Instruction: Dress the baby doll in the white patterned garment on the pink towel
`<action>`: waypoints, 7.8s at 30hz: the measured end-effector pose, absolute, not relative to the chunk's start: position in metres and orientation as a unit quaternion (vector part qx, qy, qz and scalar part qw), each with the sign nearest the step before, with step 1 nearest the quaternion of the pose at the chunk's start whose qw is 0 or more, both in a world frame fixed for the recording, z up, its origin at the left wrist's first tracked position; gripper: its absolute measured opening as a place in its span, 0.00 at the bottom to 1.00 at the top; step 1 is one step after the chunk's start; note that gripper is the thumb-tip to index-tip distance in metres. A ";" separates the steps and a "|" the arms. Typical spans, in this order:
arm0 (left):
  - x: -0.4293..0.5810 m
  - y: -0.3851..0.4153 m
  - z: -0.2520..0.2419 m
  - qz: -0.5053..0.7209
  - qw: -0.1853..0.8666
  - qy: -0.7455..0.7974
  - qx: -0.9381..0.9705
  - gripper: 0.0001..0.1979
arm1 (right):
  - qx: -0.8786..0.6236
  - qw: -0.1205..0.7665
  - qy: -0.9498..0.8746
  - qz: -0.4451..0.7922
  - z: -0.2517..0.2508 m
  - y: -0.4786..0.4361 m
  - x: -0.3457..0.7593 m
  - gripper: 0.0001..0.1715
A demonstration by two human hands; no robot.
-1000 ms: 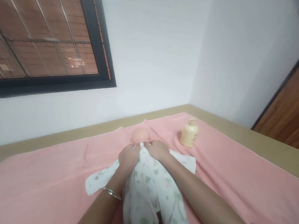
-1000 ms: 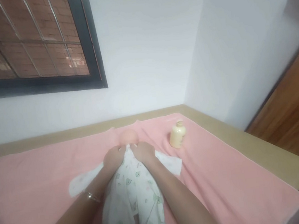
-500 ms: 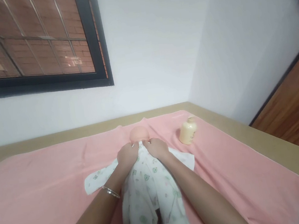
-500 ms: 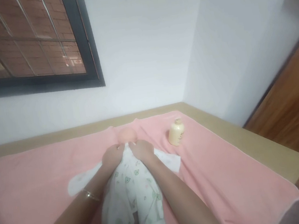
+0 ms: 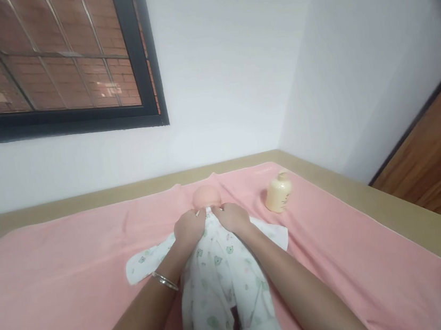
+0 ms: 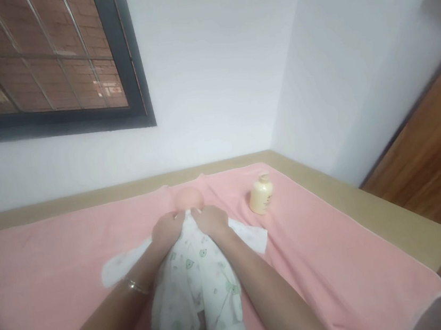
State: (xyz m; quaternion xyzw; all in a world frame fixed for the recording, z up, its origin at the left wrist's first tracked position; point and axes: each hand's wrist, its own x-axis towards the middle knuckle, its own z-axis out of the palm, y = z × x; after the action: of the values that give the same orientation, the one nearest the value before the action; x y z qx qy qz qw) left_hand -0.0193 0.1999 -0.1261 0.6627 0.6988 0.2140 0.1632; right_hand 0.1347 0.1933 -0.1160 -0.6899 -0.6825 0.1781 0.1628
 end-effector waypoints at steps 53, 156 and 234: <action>-0.017 0.200 -0.125 0.207 0.144 0.699 0.669 0.29 | -0.691 0.182 -0.673 0.191 -0.120 0.195 0.136 0.38; -0.017 0.200 -0.126 0.201 0.149 0.704 0.665 0.28 | -0.689 0.180 -0.679 0.175 -0.122 0.196 0.136 0.38; -0.016 0.198 -0.126 0.210 0.115 0.700 0.673 0.27 | -0.689 0.175 -0.680 0.180 -0.120 0.194 0.137 0.40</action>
State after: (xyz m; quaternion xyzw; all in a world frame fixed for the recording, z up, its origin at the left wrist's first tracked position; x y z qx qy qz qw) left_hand -0.0159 0.1978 -0.1263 0.6730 0.6997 0.2103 0.1154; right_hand 0.1371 0.1940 -0.1196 -0.6887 -0.6802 0.1797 0.1754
